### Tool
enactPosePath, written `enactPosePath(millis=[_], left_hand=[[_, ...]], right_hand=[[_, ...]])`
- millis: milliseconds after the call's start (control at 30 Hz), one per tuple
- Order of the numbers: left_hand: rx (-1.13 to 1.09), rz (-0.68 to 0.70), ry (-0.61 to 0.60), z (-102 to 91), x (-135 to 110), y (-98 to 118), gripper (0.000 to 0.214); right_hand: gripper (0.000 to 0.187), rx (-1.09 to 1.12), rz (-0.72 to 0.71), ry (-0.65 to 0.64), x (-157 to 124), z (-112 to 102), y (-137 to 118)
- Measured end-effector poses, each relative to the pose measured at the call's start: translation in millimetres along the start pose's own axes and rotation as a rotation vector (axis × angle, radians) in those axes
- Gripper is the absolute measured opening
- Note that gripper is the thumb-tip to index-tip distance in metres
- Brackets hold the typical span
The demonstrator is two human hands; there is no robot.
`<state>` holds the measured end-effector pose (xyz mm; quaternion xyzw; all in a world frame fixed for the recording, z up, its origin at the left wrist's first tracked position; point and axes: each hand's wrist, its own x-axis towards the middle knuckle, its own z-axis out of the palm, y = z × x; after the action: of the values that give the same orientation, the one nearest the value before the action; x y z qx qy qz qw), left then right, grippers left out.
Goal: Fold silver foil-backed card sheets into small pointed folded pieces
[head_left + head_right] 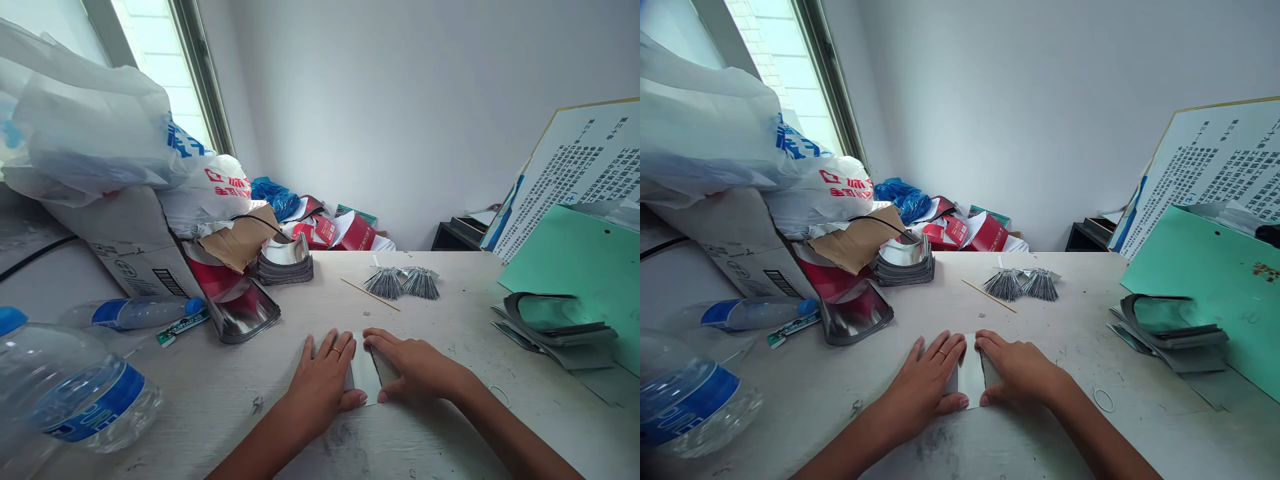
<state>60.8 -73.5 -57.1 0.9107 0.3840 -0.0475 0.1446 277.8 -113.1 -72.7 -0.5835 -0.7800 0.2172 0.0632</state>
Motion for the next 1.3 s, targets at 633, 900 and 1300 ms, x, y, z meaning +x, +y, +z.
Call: enactPosePath(millis=[633,900,1300], left_hand=[[-0.046,-0.046,-0.017,2.2,-4,3,0.075],[-0.013,-0.09,0.108,6.7,-4,3,0.066],[0.17,-0.147,0.274,-3.5,-5,7,0.024]], right_hand=[[0.057,0.108,-0.04,0.165,8,2,3],[0.041,0.143,-0.02,0.198,23,7,-1],[0.023,0.24,0.022,0.329,32,12,14]])
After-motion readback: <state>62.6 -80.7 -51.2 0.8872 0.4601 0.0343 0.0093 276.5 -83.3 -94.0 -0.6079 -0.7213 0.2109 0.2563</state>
